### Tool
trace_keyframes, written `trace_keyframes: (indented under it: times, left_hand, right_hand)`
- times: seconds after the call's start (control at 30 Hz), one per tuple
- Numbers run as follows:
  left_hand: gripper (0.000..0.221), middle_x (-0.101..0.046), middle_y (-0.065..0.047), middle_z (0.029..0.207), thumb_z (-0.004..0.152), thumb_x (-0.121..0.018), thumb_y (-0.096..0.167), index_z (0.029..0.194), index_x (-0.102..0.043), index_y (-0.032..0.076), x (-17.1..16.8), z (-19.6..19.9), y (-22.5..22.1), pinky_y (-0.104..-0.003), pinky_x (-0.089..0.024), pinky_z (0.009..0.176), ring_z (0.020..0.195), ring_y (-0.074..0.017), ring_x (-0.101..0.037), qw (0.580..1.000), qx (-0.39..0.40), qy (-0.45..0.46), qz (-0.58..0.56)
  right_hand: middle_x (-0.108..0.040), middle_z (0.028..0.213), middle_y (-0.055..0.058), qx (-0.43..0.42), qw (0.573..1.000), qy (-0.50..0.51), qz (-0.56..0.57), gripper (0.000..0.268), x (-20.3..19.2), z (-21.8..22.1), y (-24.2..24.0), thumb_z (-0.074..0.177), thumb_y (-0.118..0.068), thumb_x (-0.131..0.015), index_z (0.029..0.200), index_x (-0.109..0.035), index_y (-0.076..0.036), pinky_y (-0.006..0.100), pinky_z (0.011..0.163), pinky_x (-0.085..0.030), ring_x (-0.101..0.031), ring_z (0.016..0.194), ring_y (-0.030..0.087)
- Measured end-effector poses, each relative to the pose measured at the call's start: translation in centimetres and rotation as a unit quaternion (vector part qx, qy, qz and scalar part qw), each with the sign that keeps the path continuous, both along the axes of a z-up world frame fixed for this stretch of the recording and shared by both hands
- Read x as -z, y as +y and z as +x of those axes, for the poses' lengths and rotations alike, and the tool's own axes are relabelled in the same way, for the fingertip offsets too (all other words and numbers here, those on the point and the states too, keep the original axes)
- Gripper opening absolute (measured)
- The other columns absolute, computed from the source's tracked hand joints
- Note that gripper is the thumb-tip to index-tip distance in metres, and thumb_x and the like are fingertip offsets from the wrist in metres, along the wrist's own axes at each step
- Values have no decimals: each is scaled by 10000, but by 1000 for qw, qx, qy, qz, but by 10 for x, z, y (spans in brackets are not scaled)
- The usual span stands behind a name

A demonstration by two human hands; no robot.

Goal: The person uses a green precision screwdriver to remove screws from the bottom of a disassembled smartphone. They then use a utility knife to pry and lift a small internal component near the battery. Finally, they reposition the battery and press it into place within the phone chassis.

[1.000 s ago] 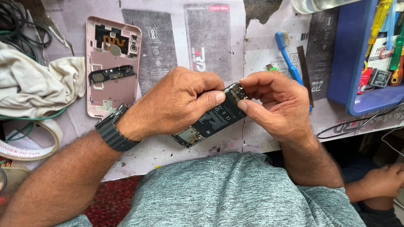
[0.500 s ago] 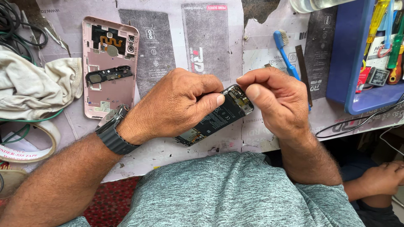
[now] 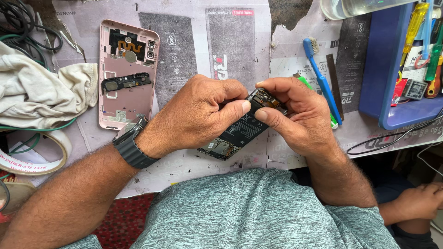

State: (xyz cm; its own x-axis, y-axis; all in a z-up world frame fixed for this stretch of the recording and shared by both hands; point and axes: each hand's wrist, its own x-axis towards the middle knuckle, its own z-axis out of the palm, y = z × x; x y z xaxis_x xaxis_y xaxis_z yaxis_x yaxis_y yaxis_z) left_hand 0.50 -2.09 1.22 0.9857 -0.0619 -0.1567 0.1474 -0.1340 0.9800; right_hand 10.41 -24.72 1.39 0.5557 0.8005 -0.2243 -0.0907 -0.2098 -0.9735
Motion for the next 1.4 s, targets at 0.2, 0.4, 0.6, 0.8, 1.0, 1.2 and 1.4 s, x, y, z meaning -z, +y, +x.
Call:
trace_keyframes:
  times: [0.2, 0.4, 0.6, 0.8, 1.0, 1.2, 1.4]
  left_hand:
    - [181, -748, -40, 788, 981, -646, 186, 1043, -724, 35, -3, 0, 1, -267, -594, 617, 682, -98, -724, 999, -10, -24, -25]
    - [171, -759, -57, 829, 952, -651, 140, 1057, -707, 17, 0, -3, 2, -267, -603, 658, 727, -92, -722, 997, -32, -28, -71]
    - [209, -736, -60, 810, 913, -655, 164, 1042, -707, 8, -6, -5, 2, -268, -589, 700, 749, -83, -701, 996, -46, -60, -50]
    - [261, -700, -40, 712, 889, -652, 164, 1070, -723, -10, -10, -6, -1, -256, -546, 611, 647, -56, -627, 998, -49, -28, -28]
    - [233, -695, -10, 703, 889, -627, 113, 1053, -735, -13, -16, -10, -5, -248, -519, 560, 620, -44, -598, 996, -61, -16, -67]
    - [165, -715, -11, 764, 895, -642, 101, 997, -716, -5, -14, -11, -8, -231, -558, 622, 694, -36, -644, 988, -124, -26, -91]
    - [183, -734, -36, 770, 914, -619, 134, 1008, -716, 11, -16, -9, -8, -261, -560, 629, 689, -59, -647, 984, -157, -10, -82]
  right_hand:
    - [-712, 1146, 110, -21, 1000, 4, 12, 381, -1, 3, -1, 990, -46, -733, 1335, -589, 26, 257, 947, -609, -701, 1085, 122]
    - [-725, 1161, 110, -11, 1000, 3, -6, 399, -2, -1, -3, 962, -9, -730, 1333, -591, 44, 265, 946, -581, -695, 1072, 138]
    - [-737, 1127, 108, 2, 1000, 11, -28, 409, 4, -3, -1, 894, 2, -729, 1287, -623, 34, 279, 885, -588, -701, 1026, 143]
    - [-741, 1091, 115, 27, 994, 103, -19, 457, 7, -4, 4, 870, 21, -724, 1303, -577, 31, 281, 831, -583, -689, 993, 143]
    - [-749, 986, 128, 14, 994, 57, -95, 504, -12, -3, 13, 832, -9, -776, 1306, -603, 1, 282, 740, -600, -701, 897, 150]
    - [-734, 1041, 91, 89, 995, -2, -36, 560, -15, -4, 28, 774, -4, -824, 1284, -593, 11, 268, 799, -611, -710, 940, 136]
    - [-692, 1046, 53, 86, 993, -83, -21, 548, -17, -10, 42, 770, -40, -847, 1261, -606, -19, 259, 803, -596, -681, 937, 110]
